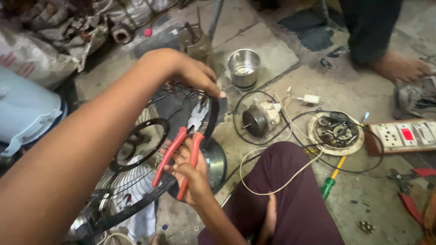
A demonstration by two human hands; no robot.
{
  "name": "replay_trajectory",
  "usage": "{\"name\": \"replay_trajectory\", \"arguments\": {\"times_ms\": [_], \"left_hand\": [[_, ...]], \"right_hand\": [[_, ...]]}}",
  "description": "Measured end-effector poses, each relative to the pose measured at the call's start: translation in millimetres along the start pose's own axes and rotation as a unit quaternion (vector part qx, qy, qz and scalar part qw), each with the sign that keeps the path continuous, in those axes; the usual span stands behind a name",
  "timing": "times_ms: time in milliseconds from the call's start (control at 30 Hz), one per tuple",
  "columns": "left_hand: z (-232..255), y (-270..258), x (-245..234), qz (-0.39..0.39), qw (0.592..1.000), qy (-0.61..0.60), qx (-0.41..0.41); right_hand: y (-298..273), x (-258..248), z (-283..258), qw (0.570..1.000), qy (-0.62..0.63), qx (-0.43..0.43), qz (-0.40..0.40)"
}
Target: The person disassembles the grill of an electric fan by hand and using pliers, and then removes the motor assembly.
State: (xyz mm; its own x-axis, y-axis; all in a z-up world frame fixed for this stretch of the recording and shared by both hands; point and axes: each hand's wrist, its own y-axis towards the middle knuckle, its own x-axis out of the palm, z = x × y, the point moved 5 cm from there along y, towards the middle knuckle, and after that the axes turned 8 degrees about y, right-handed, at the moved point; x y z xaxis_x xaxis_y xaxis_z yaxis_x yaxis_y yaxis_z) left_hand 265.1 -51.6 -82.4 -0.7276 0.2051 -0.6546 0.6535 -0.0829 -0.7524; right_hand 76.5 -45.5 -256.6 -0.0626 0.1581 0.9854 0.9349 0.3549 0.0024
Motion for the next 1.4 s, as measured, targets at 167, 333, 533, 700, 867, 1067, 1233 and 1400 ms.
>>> {"name": "replay_trajectory", "arguments": {"times_ms": [167, 333, 533, 700, 867, 1067, 1233, 1400], "left_hand": [[-7.8, -1.4, 1.3, 0.002, 1.0, 0.018, -0.003], [-14.3, 12.8, 7.0, -0.045, 0.995, -0.085, 0.008], [-20.9, 13.7, 4.0, -0.03, 0.995, -0.081, 0.046], [-27.0, 12.3, 1.9, -0.037, 0.992, -0.118, 0.024], [-25.2, 20.2, 3.4, -0.041, 0.995, -0.087, 0.036], [-31.7, 29.3, 6.3, 0.052, 0.996, -0.051, 0.06], [-31.1, 36.4, 0.4, 0.095, 0.991, -0.015, 0.093], [-33.1, 31.0, -5.0, 0.122, 0.987, -0.042, 0.099]], "right_hand": [[0.9, -3.0, 4.1, 1.0, -0.013, -0.005, 0.006], [1.9, -5.4, 10.4, 1.0, -0.002, -0.021, 0.023], [-0.5, 14.2, -5.7, 0.991, 0.122, 0.026, -0.048], [-13.2, 47.2, -25.9, 0.74, 0.602, 0.161, -0.253], [-8.2, 36.6, -20.5, 0.878, 0.405, 0.148, -0.208], [-4.2, -3.4, -18.7, 0.994, -0.011, 0.101, -0.032], [-0.1, -12.4, -17.9, 0.992, -0.078, 0.095, -0.019], [3.5, -12.5, -23.3, 0.992, -0.096, 0.079, -0.03]]}}
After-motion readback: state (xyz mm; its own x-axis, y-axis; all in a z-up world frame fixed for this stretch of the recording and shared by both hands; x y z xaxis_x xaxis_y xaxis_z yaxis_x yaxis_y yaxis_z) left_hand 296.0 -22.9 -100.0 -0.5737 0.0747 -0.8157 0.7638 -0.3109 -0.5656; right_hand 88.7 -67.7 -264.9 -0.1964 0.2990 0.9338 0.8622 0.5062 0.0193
